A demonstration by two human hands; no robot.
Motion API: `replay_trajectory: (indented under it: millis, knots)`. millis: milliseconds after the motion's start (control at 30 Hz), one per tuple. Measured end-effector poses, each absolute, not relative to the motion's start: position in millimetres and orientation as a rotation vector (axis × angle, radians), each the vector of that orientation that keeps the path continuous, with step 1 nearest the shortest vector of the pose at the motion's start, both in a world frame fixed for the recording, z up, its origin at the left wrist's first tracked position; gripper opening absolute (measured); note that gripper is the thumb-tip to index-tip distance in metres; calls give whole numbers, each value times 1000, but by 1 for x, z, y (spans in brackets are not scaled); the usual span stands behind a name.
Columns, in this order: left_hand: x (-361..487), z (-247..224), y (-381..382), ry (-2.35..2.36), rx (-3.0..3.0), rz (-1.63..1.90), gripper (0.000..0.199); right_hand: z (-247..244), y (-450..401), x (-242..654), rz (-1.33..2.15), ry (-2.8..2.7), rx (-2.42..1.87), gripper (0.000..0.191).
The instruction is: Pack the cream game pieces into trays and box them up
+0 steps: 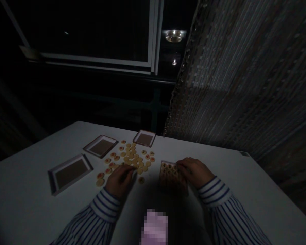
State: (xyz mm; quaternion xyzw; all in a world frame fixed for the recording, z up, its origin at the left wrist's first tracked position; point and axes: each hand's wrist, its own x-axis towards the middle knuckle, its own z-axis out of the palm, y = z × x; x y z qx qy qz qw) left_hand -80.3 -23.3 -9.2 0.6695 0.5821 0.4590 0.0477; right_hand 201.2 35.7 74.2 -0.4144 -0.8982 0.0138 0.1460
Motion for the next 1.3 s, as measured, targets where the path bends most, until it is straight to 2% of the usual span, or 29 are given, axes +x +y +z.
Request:
replay_trajectory:
  millis: [167,367,567,1100,1300]
  knots:
    - [-75,20,-13,1676,2131,1258,21,85,28,193,36,-2582,-1104,25]
    - [-68,54,36,1664,2175,1022,28,96,50,183,11,-2515,-1022,25]
    - [-64,44,70,1561,2274,849,25,92,72,170,19,-2446,-1043,25]
    - [-61,25,77,1597,2617,532,17,83,83,173,-21,-2562,-1102,26]
    - [-62,25,76,1616,2629,502,21,83,83,173,-33,-2593,-1124,27]
